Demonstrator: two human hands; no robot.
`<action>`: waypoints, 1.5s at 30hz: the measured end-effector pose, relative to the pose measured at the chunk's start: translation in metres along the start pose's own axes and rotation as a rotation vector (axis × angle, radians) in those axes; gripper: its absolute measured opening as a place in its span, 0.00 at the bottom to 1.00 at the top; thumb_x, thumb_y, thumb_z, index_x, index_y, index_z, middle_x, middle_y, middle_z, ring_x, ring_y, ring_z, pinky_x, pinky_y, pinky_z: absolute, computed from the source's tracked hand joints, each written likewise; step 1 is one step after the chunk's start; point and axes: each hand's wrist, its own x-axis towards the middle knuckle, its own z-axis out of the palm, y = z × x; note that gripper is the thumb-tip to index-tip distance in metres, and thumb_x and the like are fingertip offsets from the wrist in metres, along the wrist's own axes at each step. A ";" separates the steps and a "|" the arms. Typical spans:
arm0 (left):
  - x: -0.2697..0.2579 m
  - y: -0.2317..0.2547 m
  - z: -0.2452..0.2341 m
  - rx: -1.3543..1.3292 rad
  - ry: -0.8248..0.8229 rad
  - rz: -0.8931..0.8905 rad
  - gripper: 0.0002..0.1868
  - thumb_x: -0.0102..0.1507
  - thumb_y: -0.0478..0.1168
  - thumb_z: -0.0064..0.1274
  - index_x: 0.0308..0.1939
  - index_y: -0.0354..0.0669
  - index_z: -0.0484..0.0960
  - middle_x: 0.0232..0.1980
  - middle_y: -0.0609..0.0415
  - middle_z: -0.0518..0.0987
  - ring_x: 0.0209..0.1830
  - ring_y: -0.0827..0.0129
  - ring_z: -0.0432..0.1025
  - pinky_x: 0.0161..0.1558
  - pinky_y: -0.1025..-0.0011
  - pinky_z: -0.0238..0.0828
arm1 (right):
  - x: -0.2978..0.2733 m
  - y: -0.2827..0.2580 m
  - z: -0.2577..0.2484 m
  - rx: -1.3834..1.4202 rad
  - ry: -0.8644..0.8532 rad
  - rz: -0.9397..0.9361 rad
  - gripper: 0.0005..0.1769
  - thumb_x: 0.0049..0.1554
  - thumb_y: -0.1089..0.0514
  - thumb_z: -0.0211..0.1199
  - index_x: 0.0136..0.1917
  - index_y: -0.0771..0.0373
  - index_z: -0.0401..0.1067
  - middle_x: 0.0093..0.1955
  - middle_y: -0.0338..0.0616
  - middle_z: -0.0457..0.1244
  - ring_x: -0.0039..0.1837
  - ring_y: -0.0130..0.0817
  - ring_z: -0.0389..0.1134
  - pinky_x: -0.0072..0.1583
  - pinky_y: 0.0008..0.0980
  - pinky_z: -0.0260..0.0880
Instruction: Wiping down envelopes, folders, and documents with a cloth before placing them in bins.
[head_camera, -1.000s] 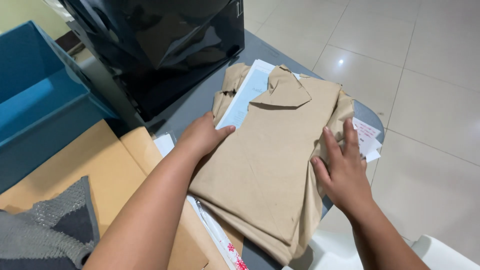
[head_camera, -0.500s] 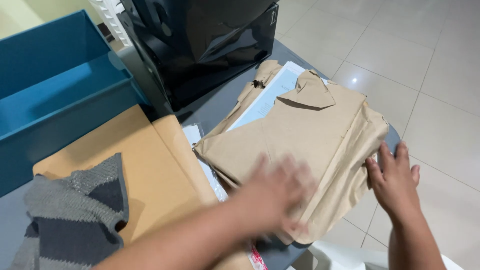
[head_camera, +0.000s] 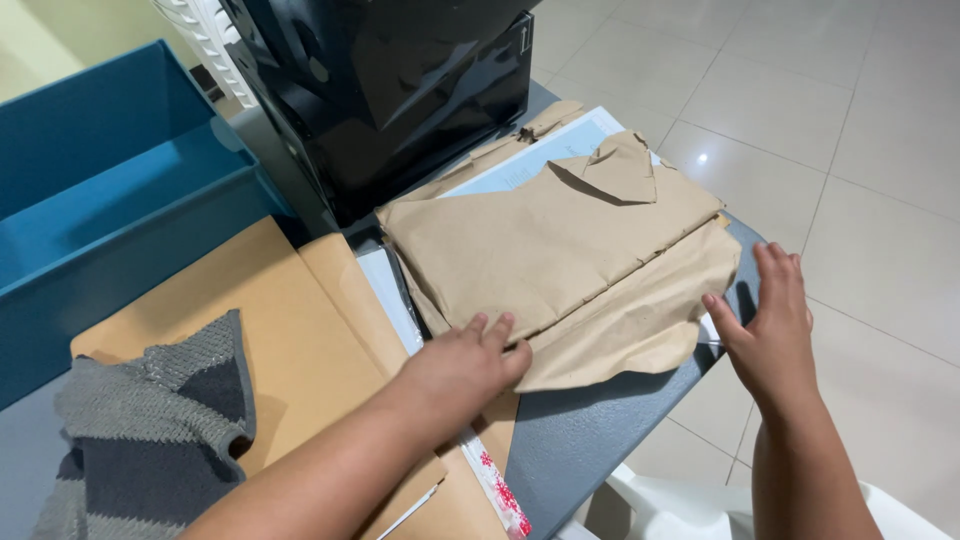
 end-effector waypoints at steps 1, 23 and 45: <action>-0.003 -0.007 -0.002 0.003 0.000 -0.003 0.27 0.62 0.35 0.49 0.66 0.43 0.68 0.76 0.31 0.58 0.70 0.35 0.62 0.57 0.49 0.70 | -0.001 -0.008 -0.004 0.003 0.001 -0.003 0.41 0.57 0.44 0.64 0.78 0.64 0.59 0.82 0.64 0.48 0.84 0.61 0.42 0.75 0.64 0.41; 0.009 -0.061 -0.123 -0.185 0.438 -0.075 0.18 0.54 0.30 0.53 0.47 0.49 0.86 0.50 0.55 0.81 0.52 0.56 0.76 0.49 0.61 0.73 | 0.054 -0.065 -0.016 0.601 -0.981 -0.502 0.16 0.63 0.50 0.57 0.54 0.60 0.79 0.50 0.45 0.73 0.51 0.39 0.76 0.53 0.36 0.77; -0.018 -0.031 -0.084 -0.180 0.596 -0.001 0.16 0.59 0.35 0.53 0.50 0.45 0.85 0.55 0.55 0.80 0.56 0.58 0.75 0.51 0.63 0.74 | 0.068 -0.119 0.010 -0.081 -0.215 -0.667 0.27 0.42 0.64 0.70 0.56 0.51 0.77 0.47 0.37 0.66 0.53 0.39 0.70 0.49 0.38 0.73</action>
